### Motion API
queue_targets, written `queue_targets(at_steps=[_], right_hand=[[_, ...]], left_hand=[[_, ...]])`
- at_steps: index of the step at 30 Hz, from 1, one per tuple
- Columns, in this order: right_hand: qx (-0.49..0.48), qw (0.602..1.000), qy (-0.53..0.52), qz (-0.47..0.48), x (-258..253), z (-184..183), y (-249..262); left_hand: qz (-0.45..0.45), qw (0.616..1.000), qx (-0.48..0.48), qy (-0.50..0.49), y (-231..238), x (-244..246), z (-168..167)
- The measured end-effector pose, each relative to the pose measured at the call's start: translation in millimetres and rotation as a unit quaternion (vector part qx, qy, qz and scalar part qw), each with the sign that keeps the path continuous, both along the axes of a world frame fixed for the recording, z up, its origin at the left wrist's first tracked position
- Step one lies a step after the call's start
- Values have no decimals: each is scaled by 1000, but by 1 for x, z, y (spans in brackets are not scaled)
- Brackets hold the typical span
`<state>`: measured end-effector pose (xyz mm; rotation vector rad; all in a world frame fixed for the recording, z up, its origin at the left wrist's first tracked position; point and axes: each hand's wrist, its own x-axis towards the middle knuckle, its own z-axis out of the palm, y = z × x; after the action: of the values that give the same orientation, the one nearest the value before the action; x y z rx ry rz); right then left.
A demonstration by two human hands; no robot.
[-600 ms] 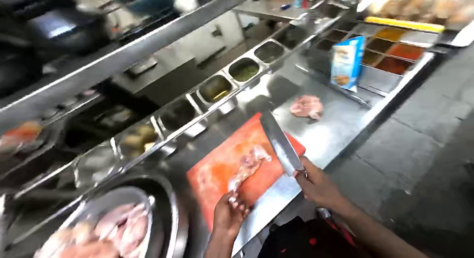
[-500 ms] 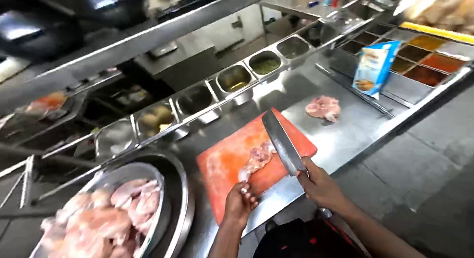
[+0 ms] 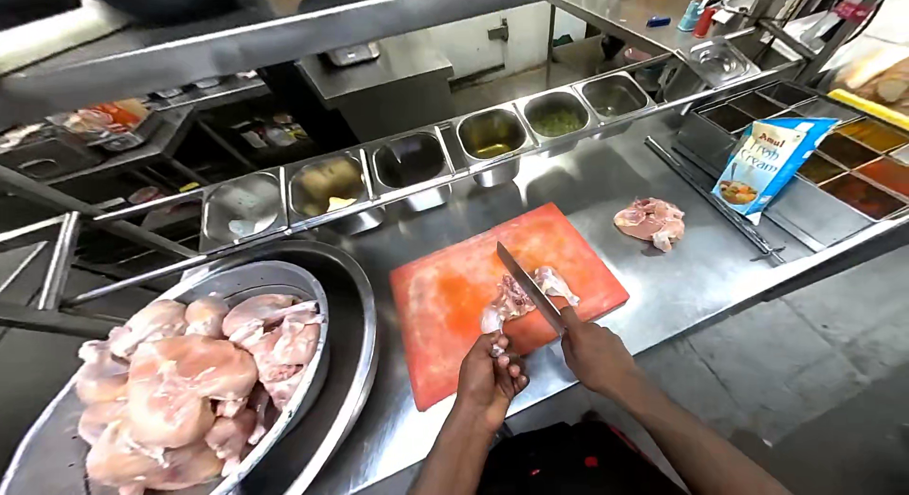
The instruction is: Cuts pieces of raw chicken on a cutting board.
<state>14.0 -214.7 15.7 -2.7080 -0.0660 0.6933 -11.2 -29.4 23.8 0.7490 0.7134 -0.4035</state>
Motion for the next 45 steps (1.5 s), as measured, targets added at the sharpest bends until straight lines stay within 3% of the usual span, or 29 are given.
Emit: queue_targets(at_steps=[13,22,35,37,39,41,43,44,45], right_hand=[[-67,997,16,21,-9,4,33],[-113,993,-14,33,-13,-4,35],[-139,989,-23,38,-9,0,37],[-118,989,-76,42,-6,20,33],[-42,966,-250,52,-8,53,26],[53,878,-473,54,-5,85,27],[119,789,-602,19,6,99,37],[126,778,-616,0,10,89,42],[101,805,-585,-9,10,71,46]], left_hand=[[22,999,-19,35,-3,1,8],[-52,999,5,15,3,5,2],[-81,996,-6,-25,11,9,2],[-81,996,-7,-27,10,9,4],[-81,996,-10,-30,10,10,6],[-78,996,-18,-28,11,9,5],[-75,996,-28,-26,12,10,6],[-72,997,-32,-24,12,11,6],[-70,997,-36,-25,12,12,6]])
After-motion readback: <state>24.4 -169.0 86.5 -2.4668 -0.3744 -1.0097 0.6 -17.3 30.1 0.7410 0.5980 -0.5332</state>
